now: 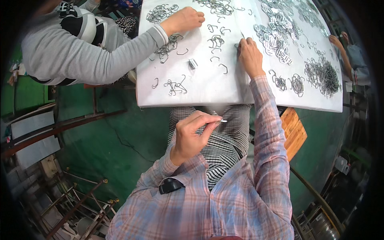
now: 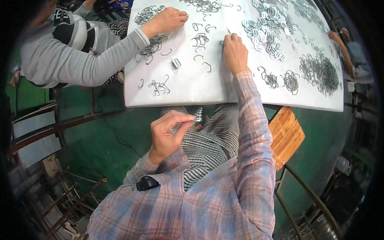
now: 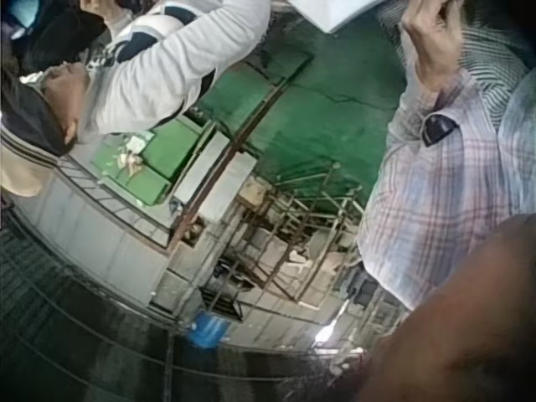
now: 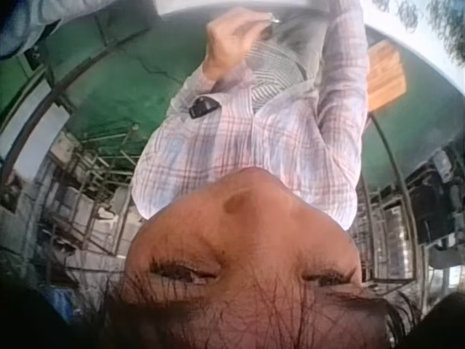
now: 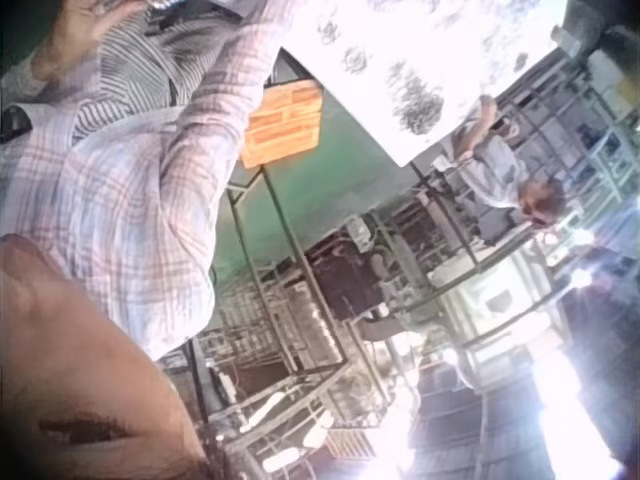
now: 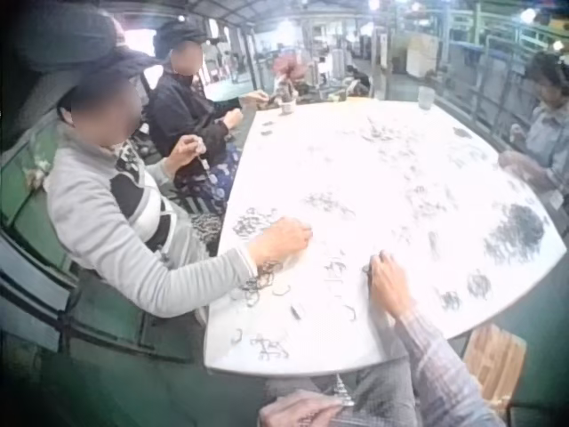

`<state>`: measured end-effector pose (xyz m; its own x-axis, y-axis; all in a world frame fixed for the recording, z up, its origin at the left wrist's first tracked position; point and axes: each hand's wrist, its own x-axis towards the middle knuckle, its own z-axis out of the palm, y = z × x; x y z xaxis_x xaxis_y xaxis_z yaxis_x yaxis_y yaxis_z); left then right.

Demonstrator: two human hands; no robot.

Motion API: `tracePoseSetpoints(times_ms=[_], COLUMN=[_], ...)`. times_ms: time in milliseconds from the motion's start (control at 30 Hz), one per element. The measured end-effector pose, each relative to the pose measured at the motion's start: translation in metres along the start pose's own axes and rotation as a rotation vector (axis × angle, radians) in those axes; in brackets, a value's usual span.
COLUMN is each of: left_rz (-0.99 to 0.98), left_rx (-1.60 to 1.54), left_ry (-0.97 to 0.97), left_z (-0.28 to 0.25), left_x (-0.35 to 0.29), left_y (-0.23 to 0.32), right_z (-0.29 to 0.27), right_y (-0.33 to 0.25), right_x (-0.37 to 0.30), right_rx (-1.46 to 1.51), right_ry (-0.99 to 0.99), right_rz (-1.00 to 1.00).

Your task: The person sits at a table and repeatedly picks up small metal clips and fasteners, linking them together by hand. They place the assembled chains onto a hanging rack and continue sorting and linking additional pieces from a large pile on the table.

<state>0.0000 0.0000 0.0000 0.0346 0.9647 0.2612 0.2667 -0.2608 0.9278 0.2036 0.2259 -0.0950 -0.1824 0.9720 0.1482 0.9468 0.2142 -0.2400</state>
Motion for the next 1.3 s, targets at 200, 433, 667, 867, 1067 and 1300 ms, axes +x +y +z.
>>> tracePoseSetpoints(times_ms=[200,433,667,867,1067,1300], left_rz=[0.015,-0.01,0.006,0.003,0.013,-0.015], left_rx=[0.033,-0.01,-0.001,-0.004,0.041,0.014], left_ry=[-0.024,-0.055,-0.086,-0.074,-0.063,-0.03], left_z=[0.002,0.003,0.002,-0.002,-0.003,-0.005], left_x=[0.0,-0.002,0.001,0.001,-0.001,-0.005], left_y=[0.003,0.007,0.006,0.005,0.006,0.006], right_z=[0.028,0.018,0.015,0.022,0.022,0.009], right_y=[-0.017,-0.007,-0.012,-0.017,-0.057,-0.001], right_x=[-0.006,-0.029,-0.031,-0.019,0.019,0.04], right_rx=[-0.137,0.376,0.183,0.257,0.151,0.322], right_ry=[0.332,0.475,0.405,0.502,0.243,0.182], right_rz=[-0.349,0.041,-0.239,-0.099,-0.07,0.037])
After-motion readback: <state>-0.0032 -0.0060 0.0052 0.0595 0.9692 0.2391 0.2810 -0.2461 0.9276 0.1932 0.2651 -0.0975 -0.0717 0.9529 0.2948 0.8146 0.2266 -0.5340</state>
